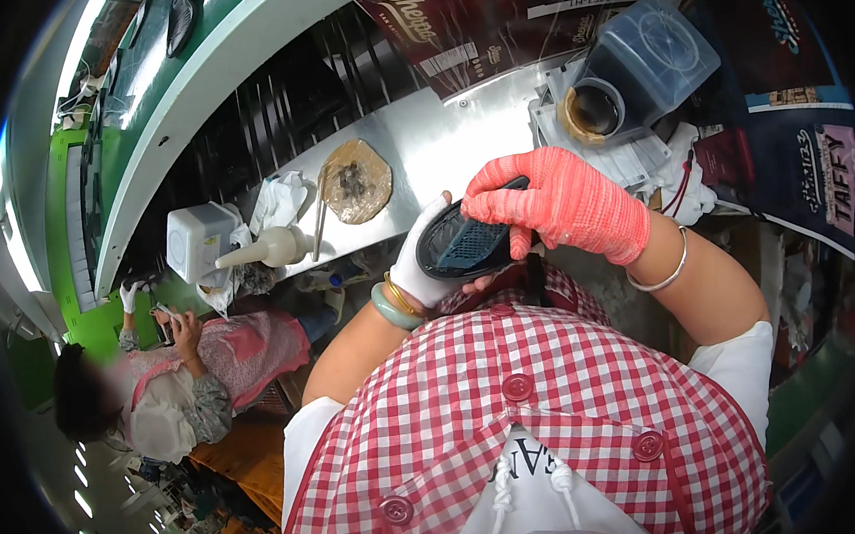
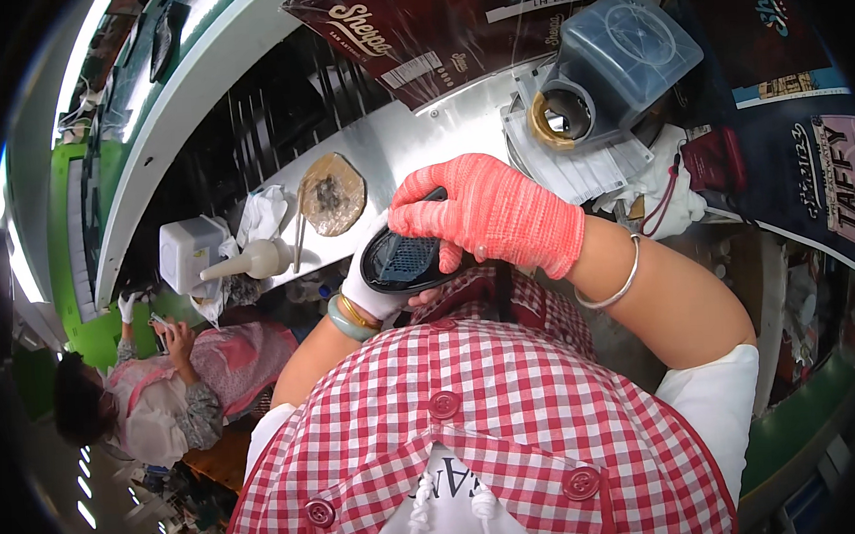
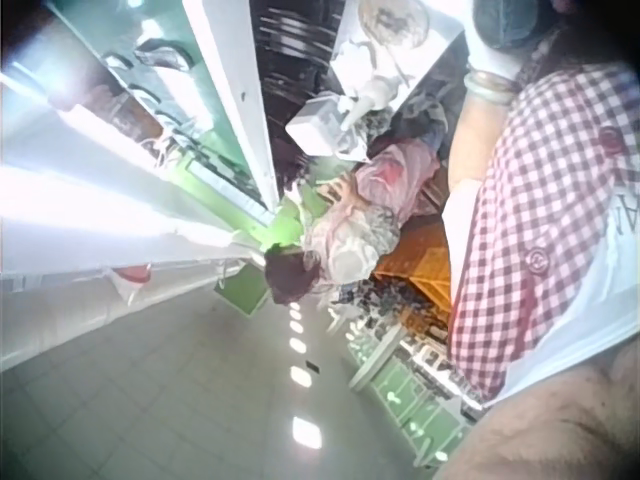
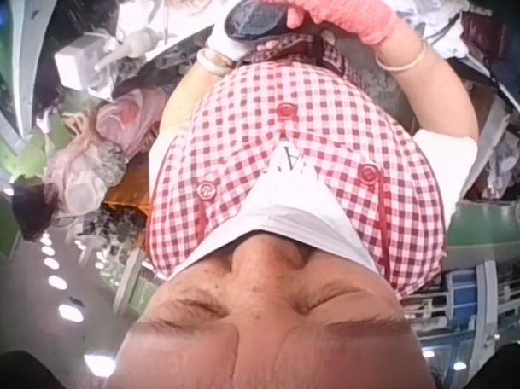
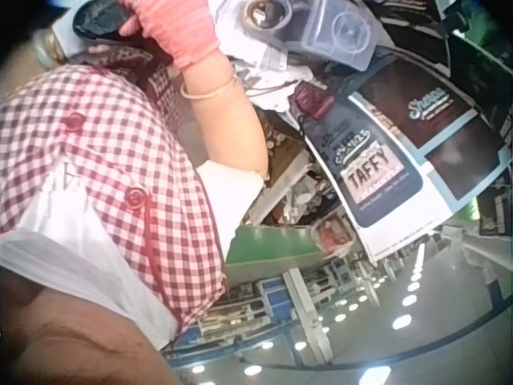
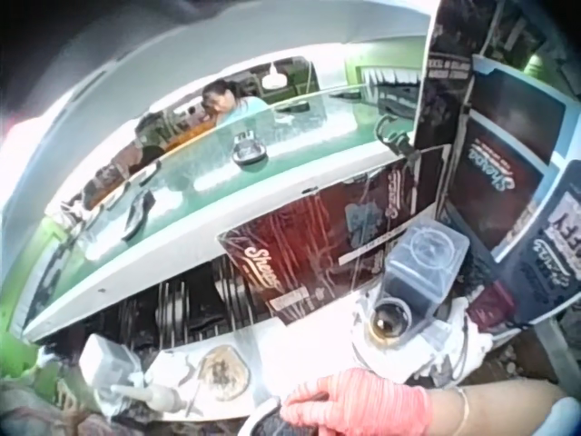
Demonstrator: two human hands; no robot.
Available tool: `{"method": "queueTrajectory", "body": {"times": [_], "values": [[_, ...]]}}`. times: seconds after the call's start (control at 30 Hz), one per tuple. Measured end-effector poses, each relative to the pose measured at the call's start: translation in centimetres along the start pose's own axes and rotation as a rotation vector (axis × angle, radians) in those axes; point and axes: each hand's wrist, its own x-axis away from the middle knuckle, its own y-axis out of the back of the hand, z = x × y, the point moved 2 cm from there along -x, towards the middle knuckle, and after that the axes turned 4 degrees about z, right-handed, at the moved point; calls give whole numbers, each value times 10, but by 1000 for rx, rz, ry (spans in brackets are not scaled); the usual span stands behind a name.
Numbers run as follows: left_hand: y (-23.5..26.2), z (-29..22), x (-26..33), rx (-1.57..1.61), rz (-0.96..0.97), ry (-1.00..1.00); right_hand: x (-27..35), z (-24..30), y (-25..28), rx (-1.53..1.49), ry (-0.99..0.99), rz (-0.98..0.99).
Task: The person cleans the soles of black slippers using a blue scrubbing tool. They repeatedly pick up a slipper from a green conveyor belt, scrub the bottom surface, and place it back on the belt. The process is repeated for multiple slippers in a continuous loop.
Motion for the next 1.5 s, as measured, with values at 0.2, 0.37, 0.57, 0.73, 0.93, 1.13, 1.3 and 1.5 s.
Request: {"method": "queueTrajectory", "body": {"times": [0.2,0.37,0.57,0.73,0.93,1.13,1.3,1.5], "values": [[15,-1,0,168,86,208,-3,-5,5,41,-19,21],[42,-2,-2,189,138,287,2,-6,10,56,-46,28],[40,-5,3,90,-20,276,11,-4,13,19,-42,34],[30,-15,13,81,10,275,14,-4,16,87,-57,22],[45,-16,15,178,204,291,24,0,25,131,-99,-9],[45,-18,14,108,145,285,38,-3,36,154,-93,-27],[16,-22,12,145,-37,293,49,-31,53,119,-77,-159],[-25,-17,8,-56,-281,12,57,-26,58,-60,106,-460]]}}
